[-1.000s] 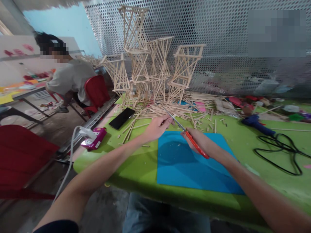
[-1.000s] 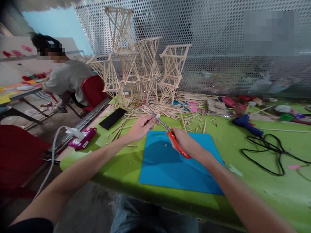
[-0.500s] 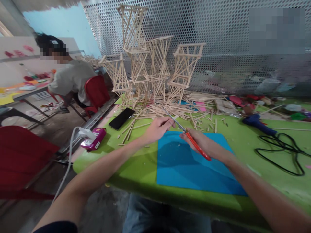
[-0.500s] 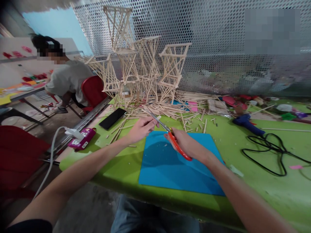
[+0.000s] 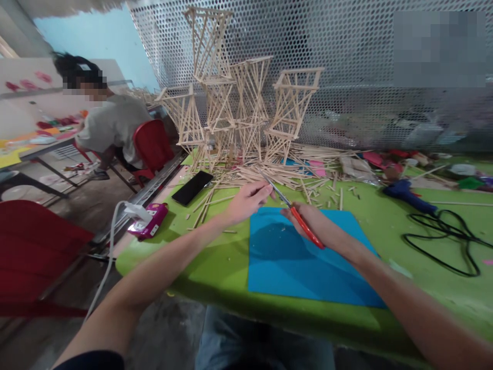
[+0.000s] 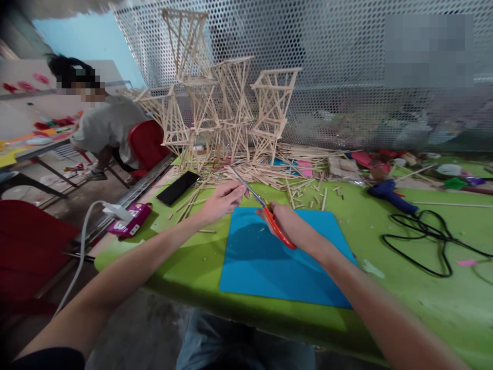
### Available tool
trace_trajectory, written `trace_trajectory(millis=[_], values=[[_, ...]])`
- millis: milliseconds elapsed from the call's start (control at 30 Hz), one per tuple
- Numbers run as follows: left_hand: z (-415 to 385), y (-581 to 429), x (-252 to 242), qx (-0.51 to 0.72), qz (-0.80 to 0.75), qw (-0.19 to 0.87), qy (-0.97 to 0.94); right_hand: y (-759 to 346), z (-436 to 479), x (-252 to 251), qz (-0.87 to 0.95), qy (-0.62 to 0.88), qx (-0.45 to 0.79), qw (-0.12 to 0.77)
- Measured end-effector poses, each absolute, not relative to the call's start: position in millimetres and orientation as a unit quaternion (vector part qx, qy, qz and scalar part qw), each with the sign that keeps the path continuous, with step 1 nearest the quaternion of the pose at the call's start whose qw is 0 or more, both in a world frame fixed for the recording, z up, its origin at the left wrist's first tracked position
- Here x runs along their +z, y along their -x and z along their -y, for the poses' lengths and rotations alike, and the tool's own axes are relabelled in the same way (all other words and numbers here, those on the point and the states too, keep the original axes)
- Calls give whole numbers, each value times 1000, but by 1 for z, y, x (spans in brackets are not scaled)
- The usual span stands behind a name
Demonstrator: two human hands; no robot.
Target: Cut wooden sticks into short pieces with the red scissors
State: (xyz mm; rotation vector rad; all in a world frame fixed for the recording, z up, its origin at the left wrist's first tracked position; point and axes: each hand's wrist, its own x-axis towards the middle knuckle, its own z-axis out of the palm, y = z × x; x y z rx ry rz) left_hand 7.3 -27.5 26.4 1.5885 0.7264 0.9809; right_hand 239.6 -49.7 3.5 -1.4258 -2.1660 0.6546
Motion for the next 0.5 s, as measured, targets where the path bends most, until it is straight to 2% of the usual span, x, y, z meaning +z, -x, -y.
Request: trace_trajectory(millis=[500], values=[[17, -4, 20, 410, -364, 439, -712, -263, 31, 1, 797, 564, 134, 169]])
